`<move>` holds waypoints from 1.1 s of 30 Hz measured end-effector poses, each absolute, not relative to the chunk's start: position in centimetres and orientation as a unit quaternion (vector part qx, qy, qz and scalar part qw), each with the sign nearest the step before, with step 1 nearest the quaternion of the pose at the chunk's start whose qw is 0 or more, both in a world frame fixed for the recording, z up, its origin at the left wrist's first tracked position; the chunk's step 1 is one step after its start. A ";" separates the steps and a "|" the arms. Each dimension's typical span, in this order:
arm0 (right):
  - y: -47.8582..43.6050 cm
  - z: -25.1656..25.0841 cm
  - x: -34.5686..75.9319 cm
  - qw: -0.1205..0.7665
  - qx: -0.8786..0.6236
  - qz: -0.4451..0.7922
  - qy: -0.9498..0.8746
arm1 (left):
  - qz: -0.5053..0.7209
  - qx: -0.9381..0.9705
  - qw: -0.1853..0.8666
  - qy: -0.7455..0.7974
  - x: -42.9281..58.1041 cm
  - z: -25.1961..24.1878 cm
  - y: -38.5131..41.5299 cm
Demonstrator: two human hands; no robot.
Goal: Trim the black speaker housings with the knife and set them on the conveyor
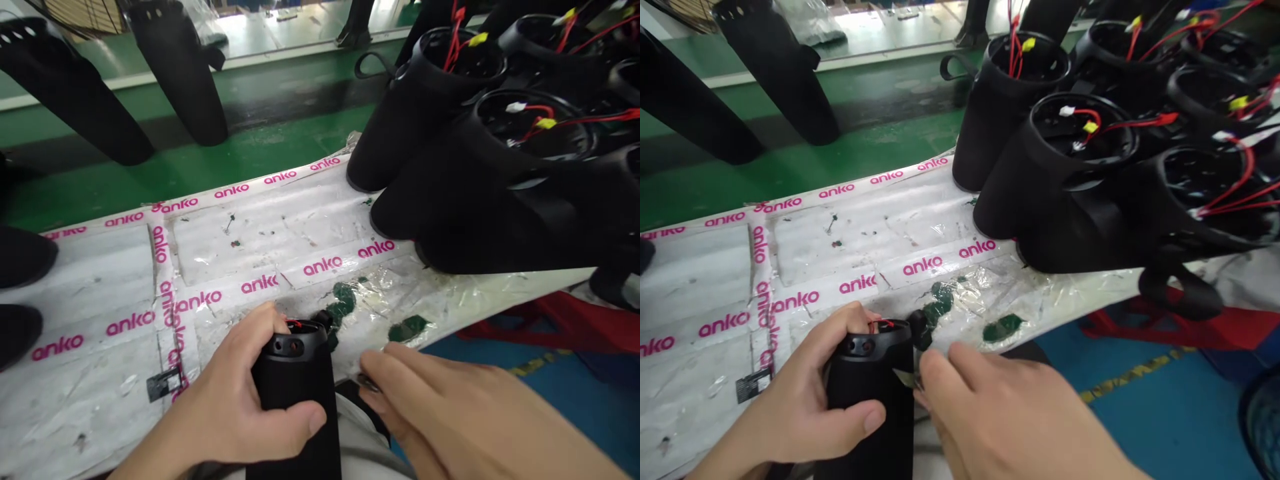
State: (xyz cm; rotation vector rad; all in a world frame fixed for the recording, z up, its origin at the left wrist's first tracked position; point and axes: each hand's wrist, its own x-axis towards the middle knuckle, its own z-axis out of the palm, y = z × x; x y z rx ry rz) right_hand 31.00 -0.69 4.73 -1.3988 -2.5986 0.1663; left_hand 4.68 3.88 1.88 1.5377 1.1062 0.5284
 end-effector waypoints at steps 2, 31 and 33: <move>-0.5 4.2 28.8 0.107 -0.465 0.094 -0.874 | 0.229 0.653 0.555 0.462 4.7 2.0 3.9; -0.4 3.3 29.0 0.114 -0.479 0.087 -0.866 | 0.187 0.732 0.465 0.462 6.8 3.5 4.3; -0.5 3.3 29.1 0.108 -0.476 0.091 -0.868 | 0.188 0.734 0.463 0.460 6.8 3.4 4.3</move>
